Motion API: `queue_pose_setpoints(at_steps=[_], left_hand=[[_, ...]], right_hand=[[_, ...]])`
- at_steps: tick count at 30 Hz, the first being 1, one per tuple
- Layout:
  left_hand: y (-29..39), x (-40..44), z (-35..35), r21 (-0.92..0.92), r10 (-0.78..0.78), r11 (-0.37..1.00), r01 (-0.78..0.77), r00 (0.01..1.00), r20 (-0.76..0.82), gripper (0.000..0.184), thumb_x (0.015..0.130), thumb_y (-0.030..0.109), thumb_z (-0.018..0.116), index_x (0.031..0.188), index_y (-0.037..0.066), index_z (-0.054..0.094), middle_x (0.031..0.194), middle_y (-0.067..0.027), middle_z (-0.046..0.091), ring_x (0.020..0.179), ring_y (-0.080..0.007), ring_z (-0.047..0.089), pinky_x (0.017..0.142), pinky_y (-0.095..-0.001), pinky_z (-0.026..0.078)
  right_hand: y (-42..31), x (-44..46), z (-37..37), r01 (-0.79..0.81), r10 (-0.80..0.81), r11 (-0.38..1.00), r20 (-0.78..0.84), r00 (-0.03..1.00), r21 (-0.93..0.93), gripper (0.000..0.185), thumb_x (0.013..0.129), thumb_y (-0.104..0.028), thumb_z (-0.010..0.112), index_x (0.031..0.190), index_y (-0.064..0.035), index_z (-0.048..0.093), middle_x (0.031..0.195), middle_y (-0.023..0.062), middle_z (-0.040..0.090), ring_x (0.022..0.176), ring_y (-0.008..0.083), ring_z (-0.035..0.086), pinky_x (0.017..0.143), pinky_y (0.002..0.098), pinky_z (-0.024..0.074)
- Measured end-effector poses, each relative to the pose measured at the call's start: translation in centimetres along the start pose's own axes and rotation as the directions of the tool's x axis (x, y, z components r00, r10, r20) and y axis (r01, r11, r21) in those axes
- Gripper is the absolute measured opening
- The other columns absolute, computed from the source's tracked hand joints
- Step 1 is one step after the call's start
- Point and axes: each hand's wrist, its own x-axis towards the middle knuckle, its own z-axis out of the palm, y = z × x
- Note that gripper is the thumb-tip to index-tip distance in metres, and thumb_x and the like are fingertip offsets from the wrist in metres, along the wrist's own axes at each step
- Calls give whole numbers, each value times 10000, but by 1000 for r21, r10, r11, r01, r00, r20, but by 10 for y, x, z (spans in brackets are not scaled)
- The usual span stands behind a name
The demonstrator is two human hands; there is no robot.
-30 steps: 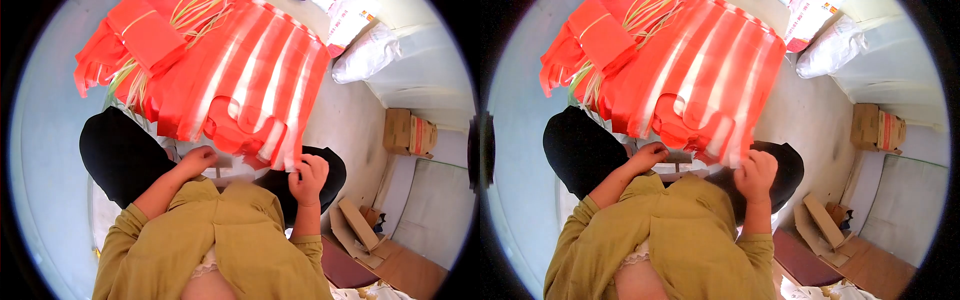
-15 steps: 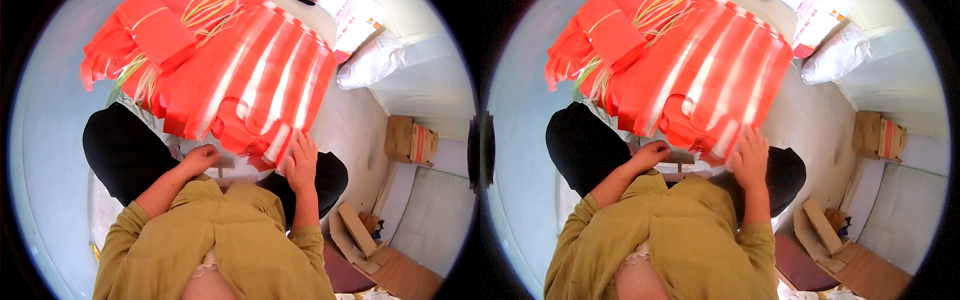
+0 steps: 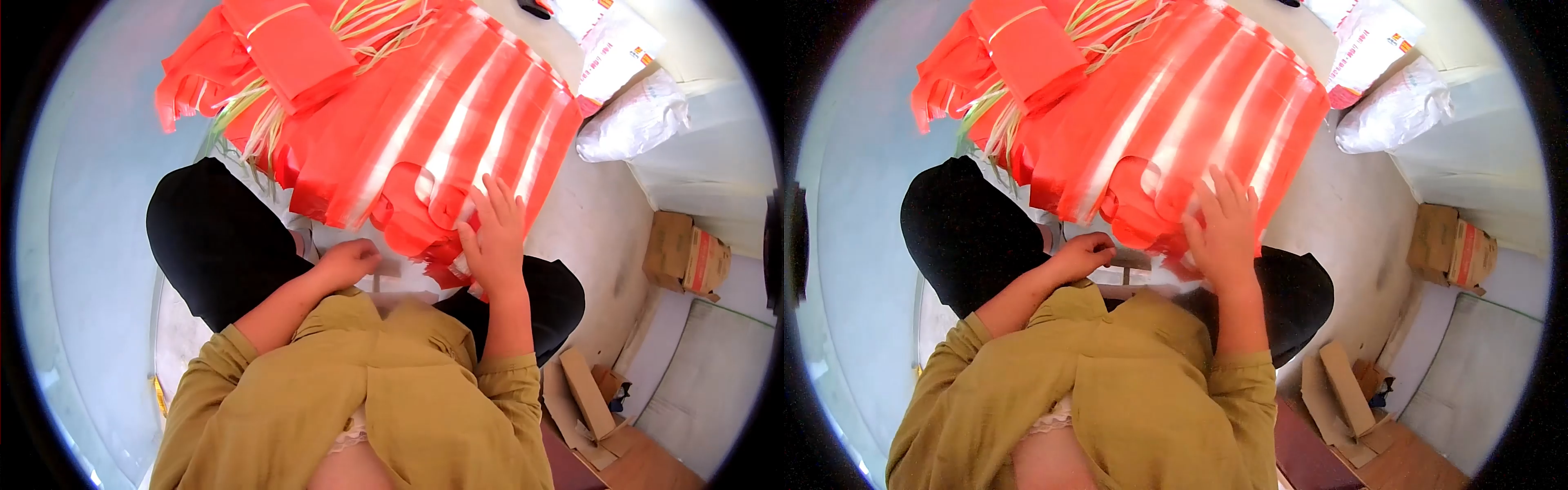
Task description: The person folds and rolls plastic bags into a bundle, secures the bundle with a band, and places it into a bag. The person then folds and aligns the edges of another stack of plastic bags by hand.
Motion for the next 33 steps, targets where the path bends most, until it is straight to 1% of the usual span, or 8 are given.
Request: queue_pose_setpoints(at_steps=[4,13,16,19,23,26,29,33], left_hand=[[3,-2,0,18,6,1000,-6,1000,-14,248,963,263,642,1016,21,652,859,-60,691,794,-145,649,768,-305,515],[28,-13,-2,-4,-71,997,71,997,39,267,954,276,658,1046,25,665,884,-71,710,794,-152,660,739,-318,528],[31,-16,0,10,-12,1000,11,994,108,250,974,257,639,1044,18,660,887,-63,704,807,-140,650,750,-309,525],[38,-22,-4,-119,101,990,-76,970,222,230,992,232,619,1051,11,648,897,-49,691,832,-127,638,772,-302,522],[71,-42,-13,-365,167,930,-40,931,325,210,1005,205,604,1087,13,634,915,-27,668,869,-111,626,793,-298,516],[111,-60,-25,-417,170,908,-48,950,262,245,966,184,653,1142,16,623,925,-58,668,850,-150,637,779,-308,516],[151,-59,-44,71,404,912,-405,914,33,329,892,148,713,1177,15,616,1006,-111,654,911,-243,641,823,-349,511],[185,-20,-53,482,715,674,-560,659,-234,397,787,105,754,1159,45,632,1109,-127,617,1036,-338,589,896,-410,488]], right_hand=[[1,-1,4,169,-166,984,-66,984,48,365,785,-106,728,1142,-69,664,1312,110,617,1242,347,535,1099,549,357],[0,6,16,152,-148,986,-66,987,66,253,785,-85,728,1033,-59,684,1202,105,669,1132,329,605,1077,551,392],[8,7,17,85,-65,977,-104,992,195,194,857,-76,703,1044,-26,693,1180,118,681,1083,296,643,1045,482,440],[7,6,20,-260,407,703,-74,911,662,177,963,-79,634,1102,13,692,1097,80,712,1031,185,649,980,334,483],[17,14,17,-239,411,711,-115,904,661,198,995,-110,604,1110,24,694,1091,65,694,1005,140,629,915,268,484],[9,19,9,-261,404,724,-85,911,638,158,941,-76,643,1058,10,706,1126,105,690,1064,224,635,951,324,484],[5,20,7,-135,268,842,-188,945,523,138,916,-53,651,1027,-12,721,1109,106,680,1057,257,628,946,344,487],[0,14,4,-42,137,937,-255,957,348,144,898,-37,678,1032,-5,721,1047,88,638,935,211,592,816,303,478]])
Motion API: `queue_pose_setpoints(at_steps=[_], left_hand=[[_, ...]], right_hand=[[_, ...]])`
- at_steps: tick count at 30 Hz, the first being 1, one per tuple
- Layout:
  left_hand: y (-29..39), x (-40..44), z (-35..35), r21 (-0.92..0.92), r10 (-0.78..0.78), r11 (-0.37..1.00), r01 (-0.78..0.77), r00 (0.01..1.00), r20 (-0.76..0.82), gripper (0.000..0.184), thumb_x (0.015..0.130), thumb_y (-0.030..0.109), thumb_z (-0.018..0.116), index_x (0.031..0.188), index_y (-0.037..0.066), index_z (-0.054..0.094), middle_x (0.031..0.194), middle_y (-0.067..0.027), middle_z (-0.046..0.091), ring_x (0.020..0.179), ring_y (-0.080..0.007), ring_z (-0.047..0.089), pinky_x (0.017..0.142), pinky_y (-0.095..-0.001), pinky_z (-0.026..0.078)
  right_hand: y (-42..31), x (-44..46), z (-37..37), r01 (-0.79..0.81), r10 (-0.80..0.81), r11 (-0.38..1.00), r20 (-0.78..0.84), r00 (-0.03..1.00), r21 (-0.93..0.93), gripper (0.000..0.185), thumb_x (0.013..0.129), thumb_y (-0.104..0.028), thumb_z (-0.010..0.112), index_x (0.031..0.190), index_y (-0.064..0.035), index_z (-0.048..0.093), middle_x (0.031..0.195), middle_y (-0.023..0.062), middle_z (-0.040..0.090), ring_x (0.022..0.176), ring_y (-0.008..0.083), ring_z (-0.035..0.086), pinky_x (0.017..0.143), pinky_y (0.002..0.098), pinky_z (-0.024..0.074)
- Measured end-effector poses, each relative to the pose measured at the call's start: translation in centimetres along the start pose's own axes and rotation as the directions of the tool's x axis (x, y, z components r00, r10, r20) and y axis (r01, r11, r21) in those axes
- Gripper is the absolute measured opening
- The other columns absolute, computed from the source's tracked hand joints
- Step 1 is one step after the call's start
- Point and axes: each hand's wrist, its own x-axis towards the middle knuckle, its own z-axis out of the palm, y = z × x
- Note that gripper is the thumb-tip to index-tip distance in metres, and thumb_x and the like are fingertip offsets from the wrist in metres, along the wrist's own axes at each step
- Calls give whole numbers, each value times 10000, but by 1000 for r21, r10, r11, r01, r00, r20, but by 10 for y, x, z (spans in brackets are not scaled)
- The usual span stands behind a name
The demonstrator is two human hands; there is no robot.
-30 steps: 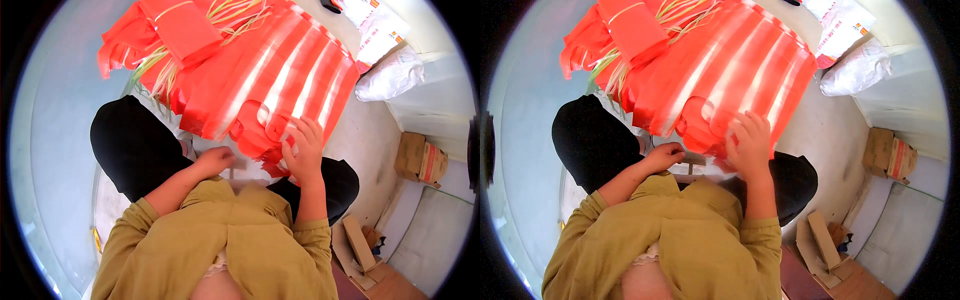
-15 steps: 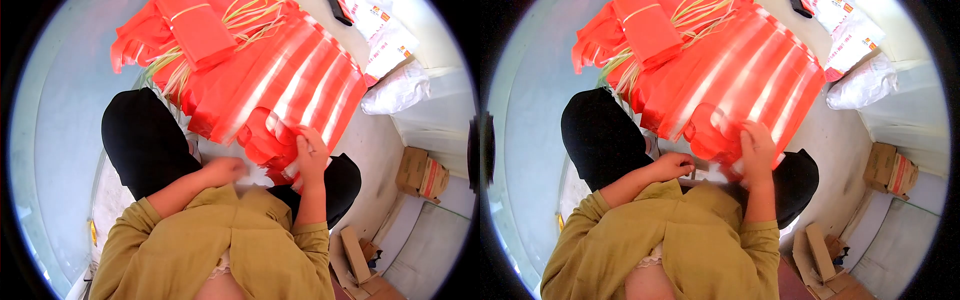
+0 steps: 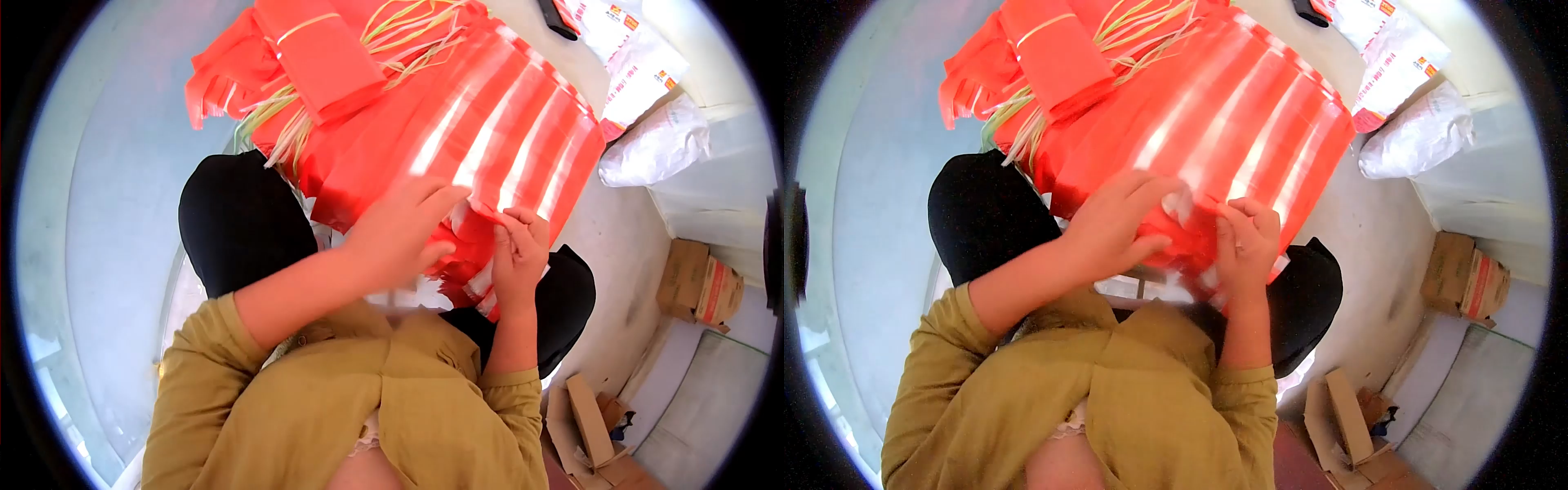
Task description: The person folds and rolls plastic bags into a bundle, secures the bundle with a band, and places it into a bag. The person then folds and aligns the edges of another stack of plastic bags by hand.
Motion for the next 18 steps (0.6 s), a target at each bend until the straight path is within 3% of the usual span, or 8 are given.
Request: queue_pose_setpoints(at_steps=[2,5,6,8,10,13,15,18], left_hand=[[-16,26,14,31,120,992,-119,992,-33,385,745,76,754,1115,65,647,1150,-116,602,1089,-351,561,919,-430,475],[-35,57,37,129,326,938,-323,945,-4,257,729,75,744,970,63,657,1001,-83,656,1010,-300,609,869,-436,493],[-40,62,44,111,336,935,-336,942,16,225,719,58,732,928,64,650,966,-80,659,977,-302,614,852,-437,493],[-52,68,55,70,354,931,-358,933,58,168,700,23,710,845,66,637,895,-73,665,910,-305,625,818,-439,492],[-53,69,58,42,269,961,-273,960,82,156,700,8,693,830,69,632,846,-77,664,869,-309,630,793,-432,492],[-42,69,55,-55,77,996,-70,987,143,168,740,-8,651,888,71,669,866,-121,680,882,-323,644,782,-430,500],[-39,69,53,-144,-17,989,40,987,161,193,769,-11,636,937,69,688,877,-134,687,891,-335,647,781,-431,505],[-40,70,53,-186,-61,978,94,982,177,222,829,-64,629,1028,24,677,949,-131,700,880,-255,674,754,-334,529]], right_hand=[[-2,-2,3,40,-41,999,-31,999,-22,151,860,-40,716,1010,-25,734,979,89,624,903,256,572,799,351,484],[-3,-6,7,9,-7,999,-70,998,32,157,845,-47,740,1000,-28,740,941,93,606,854,249,550,753,351,472],[0,-7,6,42,-42,999,-20,999,18,222,862,33,673,1079,12,714,1004,95,596,902,209,567,790,293,470],[-4,-11,8,-62,65,996,-53,996,62,250,862,34,666,1110,16,693,1000,99,595,893,215,573,794,299,474],[-13,-17,4,-111,116,992,-78,990,58,278,862,29,655,1140,28,655,999,113,593,878,227,584,799,315,484],[-11,-38,0,-95,98,984,-11,995,151,336,841,-84,715,1164,-9,660,995,146,630,905,332,604,821,420,493],[-15,-51,-2,-172,153,971,118,981,165,338,840,-89,716,1161,-3,660,1139,190,653,1041,366,623,912,427,497],[-29,-63,4,-323,277,909,197,940,263,321,848,-74,708,1156,6,659,1284,228,624,1175,382,602,1014,419,476]])
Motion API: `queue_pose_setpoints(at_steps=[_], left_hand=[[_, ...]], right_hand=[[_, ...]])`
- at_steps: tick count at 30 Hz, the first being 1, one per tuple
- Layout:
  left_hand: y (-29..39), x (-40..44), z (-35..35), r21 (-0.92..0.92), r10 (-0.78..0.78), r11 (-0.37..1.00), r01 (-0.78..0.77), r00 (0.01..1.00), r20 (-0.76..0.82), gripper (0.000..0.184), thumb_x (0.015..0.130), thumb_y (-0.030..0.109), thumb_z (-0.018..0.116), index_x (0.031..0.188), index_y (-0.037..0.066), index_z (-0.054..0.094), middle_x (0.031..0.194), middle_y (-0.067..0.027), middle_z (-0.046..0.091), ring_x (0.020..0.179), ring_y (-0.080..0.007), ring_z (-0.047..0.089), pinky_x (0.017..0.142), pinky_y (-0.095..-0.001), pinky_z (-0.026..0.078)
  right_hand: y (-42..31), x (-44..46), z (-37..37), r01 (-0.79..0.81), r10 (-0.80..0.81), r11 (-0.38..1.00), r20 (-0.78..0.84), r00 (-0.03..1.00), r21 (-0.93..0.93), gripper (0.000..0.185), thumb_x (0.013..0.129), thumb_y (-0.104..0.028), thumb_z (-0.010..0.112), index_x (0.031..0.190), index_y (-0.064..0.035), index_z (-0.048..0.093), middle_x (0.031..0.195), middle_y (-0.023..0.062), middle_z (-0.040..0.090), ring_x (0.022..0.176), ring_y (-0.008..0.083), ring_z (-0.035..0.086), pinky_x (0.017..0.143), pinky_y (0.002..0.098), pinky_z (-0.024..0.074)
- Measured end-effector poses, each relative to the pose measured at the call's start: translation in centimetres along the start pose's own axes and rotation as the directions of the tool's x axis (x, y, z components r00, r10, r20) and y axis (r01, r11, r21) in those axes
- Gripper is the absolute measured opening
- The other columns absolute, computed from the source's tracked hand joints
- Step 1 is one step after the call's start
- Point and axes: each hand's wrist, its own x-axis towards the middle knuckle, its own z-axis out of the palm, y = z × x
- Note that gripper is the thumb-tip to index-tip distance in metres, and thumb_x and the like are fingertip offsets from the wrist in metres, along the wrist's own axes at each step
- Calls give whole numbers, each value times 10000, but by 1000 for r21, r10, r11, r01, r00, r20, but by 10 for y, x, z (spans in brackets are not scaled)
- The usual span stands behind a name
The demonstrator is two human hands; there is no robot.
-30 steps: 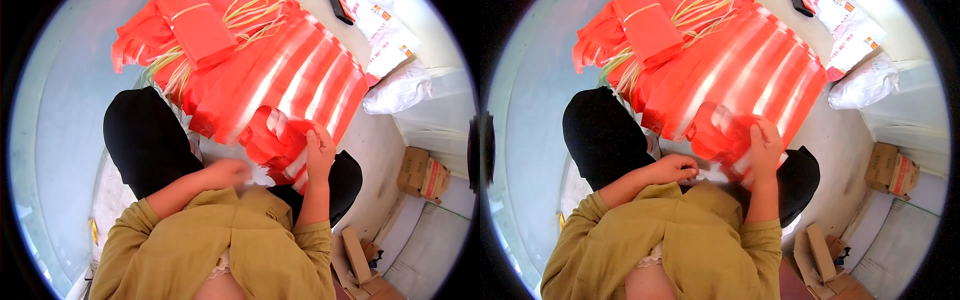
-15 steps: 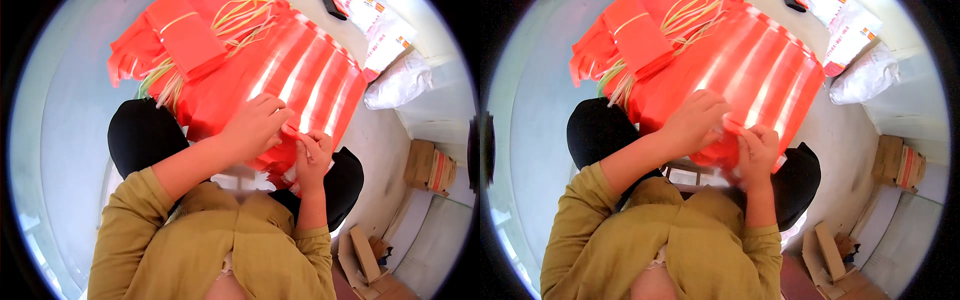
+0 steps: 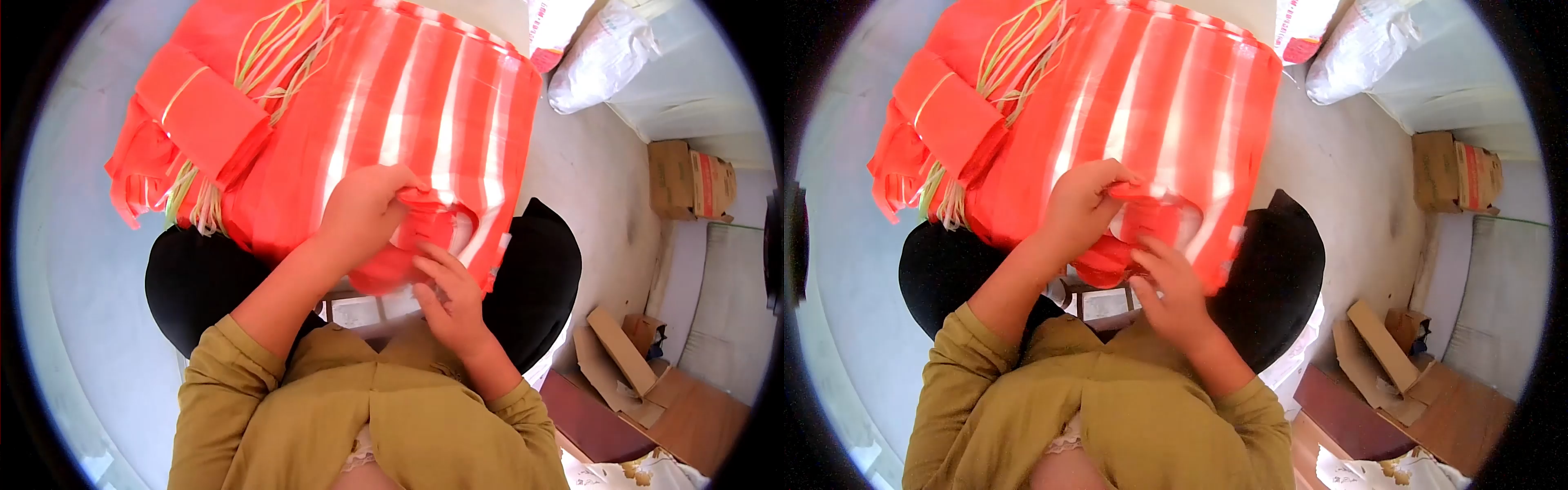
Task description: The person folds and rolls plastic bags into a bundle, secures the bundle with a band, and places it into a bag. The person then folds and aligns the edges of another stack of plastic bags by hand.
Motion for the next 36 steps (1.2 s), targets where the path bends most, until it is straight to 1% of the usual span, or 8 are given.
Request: queue_pose_setpoints(at_steps=[5,7,9,15,24,27,30,36], left_hand=[[-3,-1,6,-188,-43,982,34,998,-42,210,841,-20,618,1034,37,678,928,-154,703,873,-333,664,749,-390,517],[-3,-2,6,-212,-66,976,58,997,-30,179,871,-33,611,1031,19,672,931,-130,705,879,-261,667,762,-346,518],[-4,-3,6,-218,-108,970,105,994,0,125,917,-50,608,1018,-7,666,932,-81,708,898,-129,665,793,-275,518],[-3,-3,7,-251,-111,963,101,994,-23,139,924,-52,600,1044,3,644,836,-12,640,770,-68,592,675,-233,481],[2,-3,6,-314,-204,930,192,979,-5,90,930,-17,609,1009,9,644,794,38,572,646,-33,491,558,-211,395],[-5,-3,10,-296,-126,949,106,991,-50,91,926,-12,616,1009,10,646,800,43,573,684,-30,490,596,-212,401],[-3,-2,11,-361,-148,924,125,988,-36,87,925,-15,613,1003,6,646,813,41,571,733,-29,491,643,-211,404],[-4,-2,6,-392,-208,901,188,978,-10,85,928,-25,594,997,2,636,845,25,582,792,-43,512,697,-210,418]], right_hand=[[11,25,-33,33,-143,960,-384,912,-279,379,861,-40,649,1236,-7,605,1324,191,563,1248,337,535,1075,418,416],[23,34,-48,-61,199,957,-487,850,284,486,966,-75,546,1435,-24,431,1472,177,437,1306,258,477,1088,374,396],[29,42,-64,-152,306,934,-507,806,323,585,1002,-105,510,1540,-38,292,1506,188,431,1302,227,480,1079,369,409],[34,59,-79,-285,415,875,-306,857,392,617,1027,-149,485,1583,-76,228,1477,209,492,1225,238,565,1025,365,465],[24,79,-83,-252,412,867,-335,847,429,575,1033,-149,483,1562,-67,272,1419,190,546,1229,220,562,1034,365,455],[19,80,-83,-281,433,867,-343,833,412,569,1032,-199,491,1546,-25,318,1599,141,331,1451,242,357,1195,363,251],[26,79,-83,-250,382,899,-364,850,359,557,1035,-157,491,1546,-46,300,1376,176,570,1221,212,560,1034,359,449],[33,75,-81,-247,437,873,-448,780,421,565,1043,-224,492,1554,-68,309,1593,141,330,1406,259,419,1182,386,281]])
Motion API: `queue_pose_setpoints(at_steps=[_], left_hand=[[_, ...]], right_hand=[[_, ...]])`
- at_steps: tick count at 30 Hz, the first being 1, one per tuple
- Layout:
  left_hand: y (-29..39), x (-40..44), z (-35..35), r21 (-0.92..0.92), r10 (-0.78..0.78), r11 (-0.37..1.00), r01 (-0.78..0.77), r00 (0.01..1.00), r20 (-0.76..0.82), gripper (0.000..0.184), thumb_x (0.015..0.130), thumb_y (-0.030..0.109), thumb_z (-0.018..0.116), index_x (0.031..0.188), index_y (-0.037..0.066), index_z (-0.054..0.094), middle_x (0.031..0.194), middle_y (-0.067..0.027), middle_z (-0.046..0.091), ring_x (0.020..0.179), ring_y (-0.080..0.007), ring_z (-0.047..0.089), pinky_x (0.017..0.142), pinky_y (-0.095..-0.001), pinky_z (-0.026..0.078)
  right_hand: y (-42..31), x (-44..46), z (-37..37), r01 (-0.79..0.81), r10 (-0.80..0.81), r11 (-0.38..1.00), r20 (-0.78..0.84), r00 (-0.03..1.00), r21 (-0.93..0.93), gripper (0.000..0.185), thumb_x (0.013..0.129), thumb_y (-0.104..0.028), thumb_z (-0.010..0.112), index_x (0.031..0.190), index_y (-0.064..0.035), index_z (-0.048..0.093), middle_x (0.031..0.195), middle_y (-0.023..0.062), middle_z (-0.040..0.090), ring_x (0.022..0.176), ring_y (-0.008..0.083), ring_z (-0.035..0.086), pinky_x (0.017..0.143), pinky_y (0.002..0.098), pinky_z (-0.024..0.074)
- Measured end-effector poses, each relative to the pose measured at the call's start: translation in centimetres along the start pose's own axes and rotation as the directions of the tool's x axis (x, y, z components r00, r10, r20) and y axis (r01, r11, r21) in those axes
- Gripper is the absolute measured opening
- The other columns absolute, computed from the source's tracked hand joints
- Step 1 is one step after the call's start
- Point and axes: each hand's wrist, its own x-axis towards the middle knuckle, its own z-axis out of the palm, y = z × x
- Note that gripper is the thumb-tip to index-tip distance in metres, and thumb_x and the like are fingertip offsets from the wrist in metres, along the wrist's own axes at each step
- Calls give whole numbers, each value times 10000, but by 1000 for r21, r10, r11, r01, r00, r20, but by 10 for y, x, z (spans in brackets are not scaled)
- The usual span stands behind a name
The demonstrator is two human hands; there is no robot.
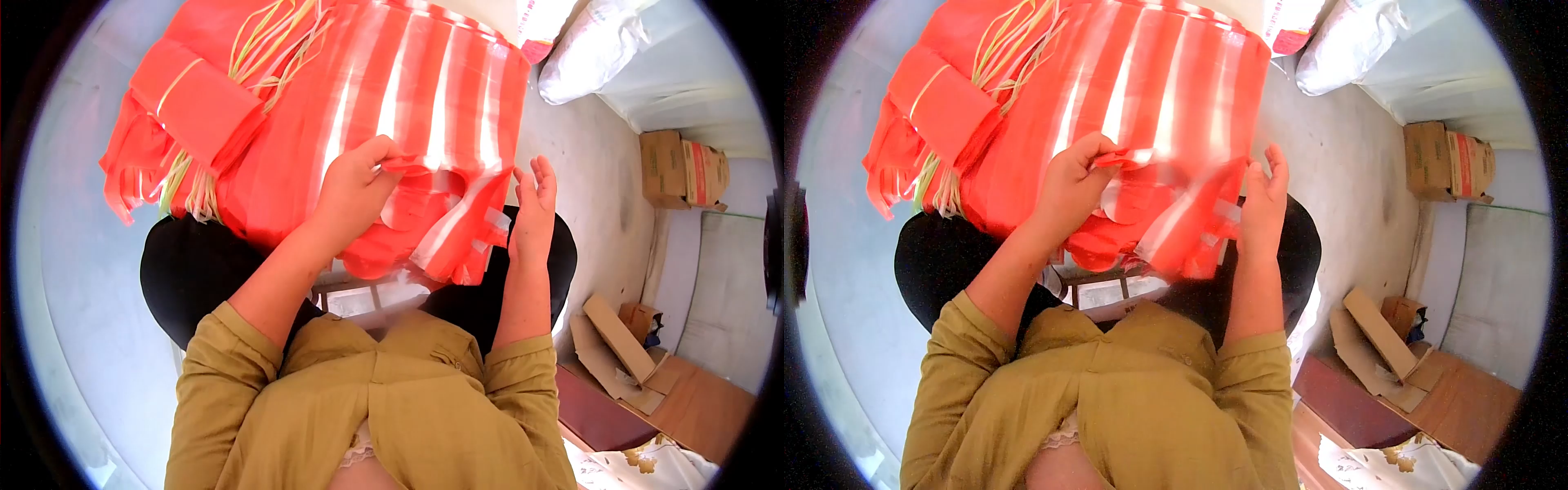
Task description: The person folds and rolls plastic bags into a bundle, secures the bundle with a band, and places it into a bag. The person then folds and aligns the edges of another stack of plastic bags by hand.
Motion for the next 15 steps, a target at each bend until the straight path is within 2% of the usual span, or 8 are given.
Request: queue_pose_setpoints(at_steps=[3,6,9,12,15], left_hand=[[1,0,-1,0,-17,1000,17,1000,9,81,926,-36,583,980,3,628,839,23,578,799,-47,515,707,-212,421],[-4,3,1,-14,-15,1000,15,1000,-2,51,936,-25,591,961,7,620,826,34,557,786,-42,498,695,-210,411],[-2,2,1,-60,-53,997,52,998,-17,15,947,-2,608,945,13,613,821,44,544,771,-35,480,682,-208,399],[-6,4,3,-53,16,998,-17,999,-33,17,954,17,621,940,21,612,816,53,530,761,-31,464,671,-205,387],[2,2,1,-49,-62,997,61,998,-18,16,951,18,620,939,22,610,813,54,525,758,-34,465,671,-207,386]], right_hand=[[4,-2,-1,-38,35,998,40,999,54,571,1037,-228,505,1550,-69,311,1586,131,341,1368,258,461,1165,378,309],[6,-2,1,21,-25,999,91,996,47,547,1045,-215,488,1536,-40,322,1582,139,338,1363,227,436,1123,388,365],[5,-4,2,21,-21,1000,91,996,1,533,1027,-185,509,1510,-25,353,1492,135,450,1268,215,522,1059,371,433],[-7,-16,-3,-59,76,990,129,989,-129,540,969,-135,561,1476,-39,402,1454,94,483,1126,200,602,916,338,517],[12,-22,-21,99,-37,950,206,978,-298,468,921,-30,615,1372,11,496,1203,94,627,917,167,659,799,308,544]])
